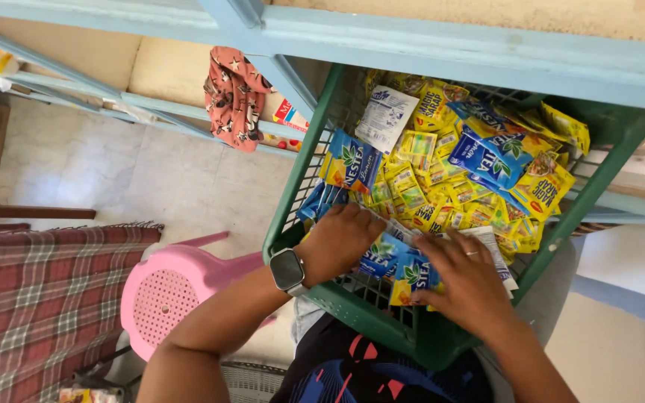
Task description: The person takes packets of Tang and Nestea from a green crate and arranges them on a shelf. They place the orange Tang packets first, followed by the blue Nestea Lemon packets, organizing them in neat rows.
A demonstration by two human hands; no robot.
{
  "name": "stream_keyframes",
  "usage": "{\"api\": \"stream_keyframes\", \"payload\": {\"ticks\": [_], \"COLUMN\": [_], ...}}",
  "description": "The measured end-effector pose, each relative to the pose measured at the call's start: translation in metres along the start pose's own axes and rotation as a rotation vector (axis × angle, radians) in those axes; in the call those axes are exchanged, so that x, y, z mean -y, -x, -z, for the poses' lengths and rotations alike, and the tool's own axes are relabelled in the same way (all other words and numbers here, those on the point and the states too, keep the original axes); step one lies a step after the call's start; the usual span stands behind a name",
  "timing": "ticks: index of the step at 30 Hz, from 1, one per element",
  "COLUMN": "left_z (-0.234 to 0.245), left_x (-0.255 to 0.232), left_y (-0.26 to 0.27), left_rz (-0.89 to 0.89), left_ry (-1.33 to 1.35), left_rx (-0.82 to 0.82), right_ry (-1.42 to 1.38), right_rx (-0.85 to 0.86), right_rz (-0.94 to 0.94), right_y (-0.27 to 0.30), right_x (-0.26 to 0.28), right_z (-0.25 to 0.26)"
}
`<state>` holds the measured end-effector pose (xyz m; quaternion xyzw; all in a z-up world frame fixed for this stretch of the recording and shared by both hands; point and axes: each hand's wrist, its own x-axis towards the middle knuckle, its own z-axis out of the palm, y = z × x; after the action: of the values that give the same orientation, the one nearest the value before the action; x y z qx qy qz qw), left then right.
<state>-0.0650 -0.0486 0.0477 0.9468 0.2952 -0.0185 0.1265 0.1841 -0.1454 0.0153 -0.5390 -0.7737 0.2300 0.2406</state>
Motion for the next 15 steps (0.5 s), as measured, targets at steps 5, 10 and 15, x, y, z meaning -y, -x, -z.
{"api": "stream_keyframes", "payload": {"ticks": [5, 10, 15], "left_z": [0.014, 0.067, 0.067], "left_x": [0.001, 0.000, -0.002], "left_y": [-0.018, -0.038, -0.038], "left_rz": [-0.028, 0.058, 0.119], "left_ry": [-0.080, -0.001, -0.023], "left_rx": [-0.063, -0.366, -0.546], "right_ry": [0.253, 0.064, -0.045], "right_rx": [-0.008, -0.160, -0.443], "right_rz": [0.013, -0.158, -0.214], "right_y": [-0.008, -0.017, -0.025], "right_x": [-0.001, -0.018, -0.010], "right_z": [-0.007, 0.008, 0.030]}}
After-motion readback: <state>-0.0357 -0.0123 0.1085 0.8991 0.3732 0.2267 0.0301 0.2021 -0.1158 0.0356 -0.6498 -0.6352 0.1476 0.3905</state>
